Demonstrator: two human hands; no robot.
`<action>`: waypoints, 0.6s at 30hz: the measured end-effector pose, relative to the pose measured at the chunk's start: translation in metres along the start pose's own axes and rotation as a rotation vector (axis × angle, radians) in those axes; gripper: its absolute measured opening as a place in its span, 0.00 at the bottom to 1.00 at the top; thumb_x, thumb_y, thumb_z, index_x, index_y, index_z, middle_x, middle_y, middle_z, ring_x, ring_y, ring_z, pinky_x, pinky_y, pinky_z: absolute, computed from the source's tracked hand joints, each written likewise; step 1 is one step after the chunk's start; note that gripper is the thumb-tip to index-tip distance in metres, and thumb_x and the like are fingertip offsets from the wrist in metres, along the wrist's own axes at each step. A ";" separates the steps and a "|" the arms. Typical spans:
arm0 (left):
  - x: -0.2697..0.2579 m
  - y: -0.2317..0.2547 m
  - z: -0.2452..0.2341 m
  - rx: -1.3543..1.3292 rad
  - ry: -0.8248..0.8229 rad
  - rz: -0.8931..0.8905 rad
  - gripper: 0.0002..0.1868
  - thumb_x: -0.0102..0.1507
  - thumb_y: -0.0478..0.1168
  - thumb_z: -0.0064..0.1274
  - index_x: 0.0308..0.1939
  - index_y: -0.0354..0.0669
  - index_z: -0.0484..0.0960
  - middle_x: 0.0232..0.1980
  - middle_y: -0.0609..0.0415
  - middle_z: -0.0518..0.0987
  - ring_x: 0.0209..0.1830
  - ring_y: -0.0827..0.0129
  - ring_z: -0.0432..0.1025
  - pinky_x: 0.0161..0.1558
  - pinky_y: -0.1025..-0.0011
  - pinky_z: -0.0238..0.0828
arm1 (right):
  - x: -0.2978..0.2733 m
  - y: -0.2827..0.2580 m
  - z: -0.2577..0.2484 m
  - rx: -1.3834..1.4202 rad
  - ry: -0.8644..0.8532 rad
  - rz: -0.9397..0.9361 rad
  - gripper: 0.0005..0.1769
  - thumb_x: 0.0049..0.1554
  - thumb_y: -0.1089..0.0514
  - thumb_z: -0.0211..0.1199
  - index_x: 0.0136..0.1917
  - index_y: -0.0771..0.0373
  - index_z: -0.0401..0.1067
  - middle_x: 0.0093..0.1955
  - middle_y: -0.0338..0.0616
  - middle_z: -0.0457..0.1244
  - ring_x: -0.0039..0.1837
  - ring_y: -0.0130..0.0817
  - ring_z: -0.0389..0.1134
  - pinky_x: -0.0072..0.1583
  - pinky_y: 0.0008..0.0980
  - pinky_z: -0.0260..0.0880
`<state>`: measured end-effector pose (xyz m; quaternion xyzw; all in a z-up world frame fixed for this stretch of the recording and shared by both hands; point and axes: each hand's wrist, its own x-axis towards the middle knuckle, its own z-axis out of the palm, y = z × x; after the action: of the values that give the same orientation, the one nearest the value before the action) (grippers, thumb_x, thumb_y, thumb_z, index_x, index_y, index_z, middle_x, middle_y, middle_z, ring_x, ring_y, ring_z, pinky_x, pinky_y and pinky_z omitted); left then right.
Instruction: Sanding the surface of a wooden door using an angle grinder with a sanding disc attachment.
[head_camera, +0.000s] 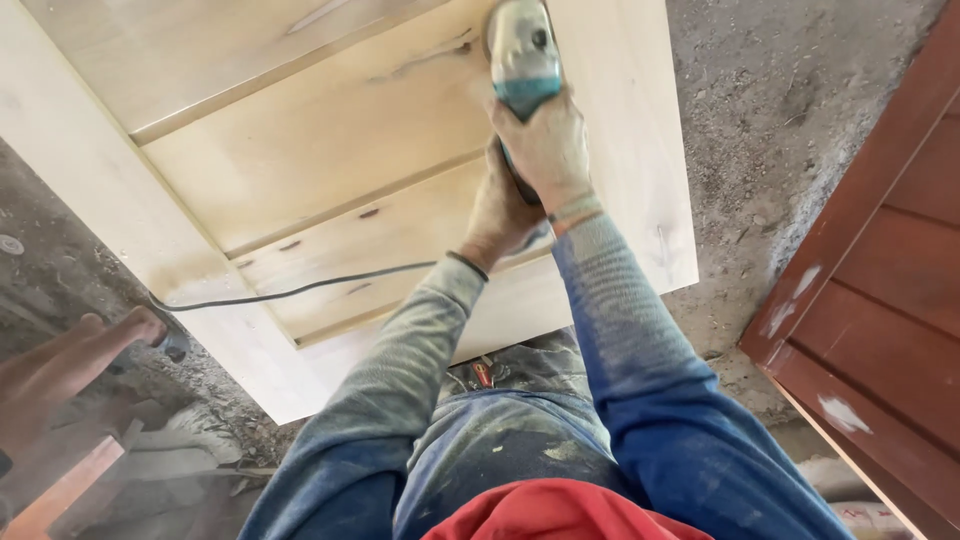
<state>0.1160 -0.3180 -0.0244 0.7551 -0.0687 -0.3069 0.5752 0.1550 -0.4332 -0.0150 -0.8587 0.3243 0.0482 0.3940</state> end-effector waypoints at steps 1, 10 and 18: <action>-0.011 -0.004 0.006 -0.008 -0.006 -0.033 0.59 0.55 0.46 0.73 0.75 0.37 0.43 0.63 0.36 0.77 0.60 0.45 0.77 0.58 0.54 0.77 | -0.012 0.002 -0.005 -0.015 -0.040 0.066 0.46 0.52 0.34 0.72 0.59 0.79 0.63 0.47 0.68 0.69 0.49 0.63 0.74 0.49 0.51 0.76; -0.079 -0.004 0.004 0.025 -0.132 -0.148 0.70 0.50 0.50 0.73 0.78 0.36 0.34 0.56 0.33 0.80 0.55 0.42 0.78 0.56 0.55 0.76 | -0.088 0.031 -0.004 0.002 0.010 0.173 0.42 0.49 0.40 0.75 0.54 0.81 0.64 0.47 0.66 0.69 0.48 0.56 0.75 0.49 0.47 0.77; -0.115 -0.016 -0.056 -0.007 -0.021 -0.166 0.69 0.49 0.50 0.74 0.79 0.38 0.38 0.61 0.32 0.77 0.60 0.42 0.76 0.59 0.54 0.74 | -0.121 -0.007 0.047 -0.031 -0.061 0.081 0.41 0.51 0.39 0.75 0.55 0.80 0.65 0.47 0.67 0.69 0.49 0.59 0.74 0.50 0.48 0.77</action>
<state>0.0499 -0.2142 0.0137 0.7530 -0.0108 -0.3618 0.5495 0.0727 -0.3337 -0.0019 -0.8490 0.3460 0.0952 0.3879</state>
